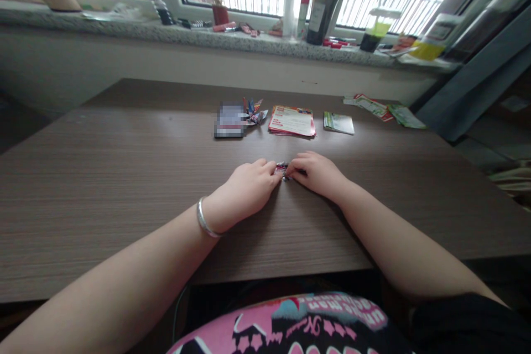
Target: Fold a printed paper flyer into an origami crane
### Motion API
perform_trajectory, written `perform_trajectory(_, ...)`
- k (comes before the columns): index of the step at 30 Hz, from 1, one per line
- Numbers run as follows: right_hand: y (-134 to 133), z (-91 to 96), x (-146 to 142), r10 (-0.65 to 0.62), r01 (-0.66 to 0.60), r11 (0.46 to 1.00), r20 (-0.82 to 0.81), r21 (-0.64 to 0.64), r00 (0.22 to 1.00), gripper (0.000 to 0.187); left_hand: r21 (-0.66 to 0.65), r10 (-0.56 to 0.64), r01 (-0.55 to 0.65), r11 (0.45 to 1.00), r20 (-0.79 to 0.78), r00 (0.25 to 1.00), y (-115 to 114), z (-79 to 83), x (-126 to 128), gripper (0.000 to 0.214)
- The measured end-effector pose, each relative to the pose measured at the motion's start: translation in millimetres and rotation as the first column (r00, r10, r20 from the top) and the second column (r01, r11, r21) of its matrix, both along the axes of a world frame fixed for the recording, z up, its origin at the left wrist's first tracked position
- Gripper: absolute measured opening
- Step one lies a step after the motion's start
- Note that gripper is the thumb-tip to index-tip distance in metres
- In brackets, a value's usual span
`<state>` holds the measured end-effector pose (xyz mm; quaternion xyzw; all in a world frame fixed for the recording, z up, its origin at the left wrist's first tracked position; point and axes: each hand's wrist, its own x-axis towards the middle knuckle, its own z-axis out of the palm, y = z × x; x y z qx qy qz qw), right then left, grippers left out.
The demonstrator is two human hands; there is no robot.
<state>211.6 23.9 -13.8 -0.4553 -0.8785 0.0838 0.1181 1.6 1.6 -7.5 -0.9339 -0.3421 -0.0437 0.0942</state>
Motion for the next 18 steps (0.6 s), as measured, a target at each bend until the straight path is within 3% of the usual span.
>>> perform_trajectory(8, -12, 13.0, -2, 0.003, -0.014, 0.998, 0.182, 0.059, 0.983, 0.028, -0.044, -0.002, 0.004, 0.999, 0.028, 1.000, 0, 2.4, -2, 0.037)
perform_trajectory(18, -4, 9.4, -1, -0.047, 0.050, 0.999, 0.137, -0.020, 0.989, 0.025, -0.115, 0.022, -0.023, 0.993, -0.008, 1.000, -2, 8.8, 0, 0.036)
